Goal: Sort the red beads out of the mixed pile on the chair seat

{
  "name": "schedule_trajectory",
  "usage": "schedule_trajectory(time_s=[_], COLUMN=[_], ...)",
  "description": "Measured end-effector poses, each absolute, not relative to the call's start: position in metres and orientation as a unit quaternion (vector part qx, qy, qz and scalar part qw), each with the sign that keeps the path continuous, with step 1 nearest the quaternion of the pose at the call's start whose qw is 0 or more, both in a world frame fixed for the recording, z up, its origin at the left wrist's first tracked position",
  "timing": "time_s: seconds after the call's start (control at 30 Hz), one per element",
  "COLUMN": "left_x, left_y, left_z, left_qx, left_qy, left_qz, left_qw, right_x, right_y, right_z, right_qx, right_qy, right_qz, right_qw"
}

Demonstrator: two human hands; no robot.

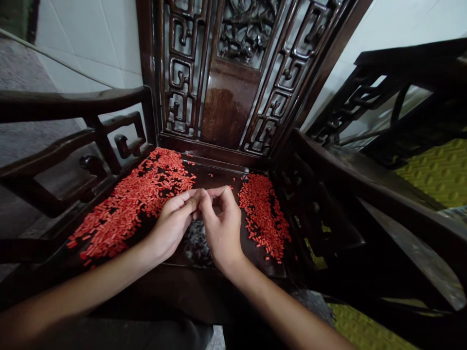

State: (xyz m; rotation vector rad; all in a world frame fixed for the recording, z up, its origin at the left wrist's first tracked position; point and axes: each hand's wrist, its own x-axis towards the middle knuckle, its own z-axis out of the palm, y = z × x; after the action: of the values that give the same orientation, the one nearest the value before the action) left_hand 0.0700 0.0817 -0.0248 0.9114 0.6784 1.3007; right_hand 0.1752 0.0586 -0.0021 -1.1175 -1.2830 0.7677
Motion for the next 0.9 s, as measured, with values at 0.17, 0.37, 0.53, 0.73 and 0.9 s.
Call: schedule_trajectory(time_s=[0.17, 0.37, 0.53, 0.73, 0.9], left_x=[0.071, 0.072, 0.073, 0.062, 0.032], left_y=[0.081, 0.082, 0.084, 0.098, 0.119], left_z=[-0.027, -0.031, -0.034, -0.046, -0.048], left_qx=[0.404, 0.399, 0.474, 0.695, 0.798], left_qy=[0.309, 0.320, 0.334, 0.454, 0.569], left_qz=[0.568, 0.571, 0.545, 0.415, 0.186], left_qw=[0.646, 0.642, 0.605, 0.373, 0.074], right_x=[0.178, 0.181, 0.189, 0.221, 0.259], right_y=[0.059, 0.060, 0.062, 0.069, 0.072], right_z=[-0.005, -0.007, -0.013, -0.027, -0.050], right_qx=[-0.489, -0.479, -0.481, -0.569, -0.656], right_qy=[-0.555, -0.562, -0.555, -0.549, -0.582], right_qz=[0.332, 0.353, 0.372, 0.306, 0.215], right_qw=[0.585, 0.574, 0.567, 0.530, 0.430])
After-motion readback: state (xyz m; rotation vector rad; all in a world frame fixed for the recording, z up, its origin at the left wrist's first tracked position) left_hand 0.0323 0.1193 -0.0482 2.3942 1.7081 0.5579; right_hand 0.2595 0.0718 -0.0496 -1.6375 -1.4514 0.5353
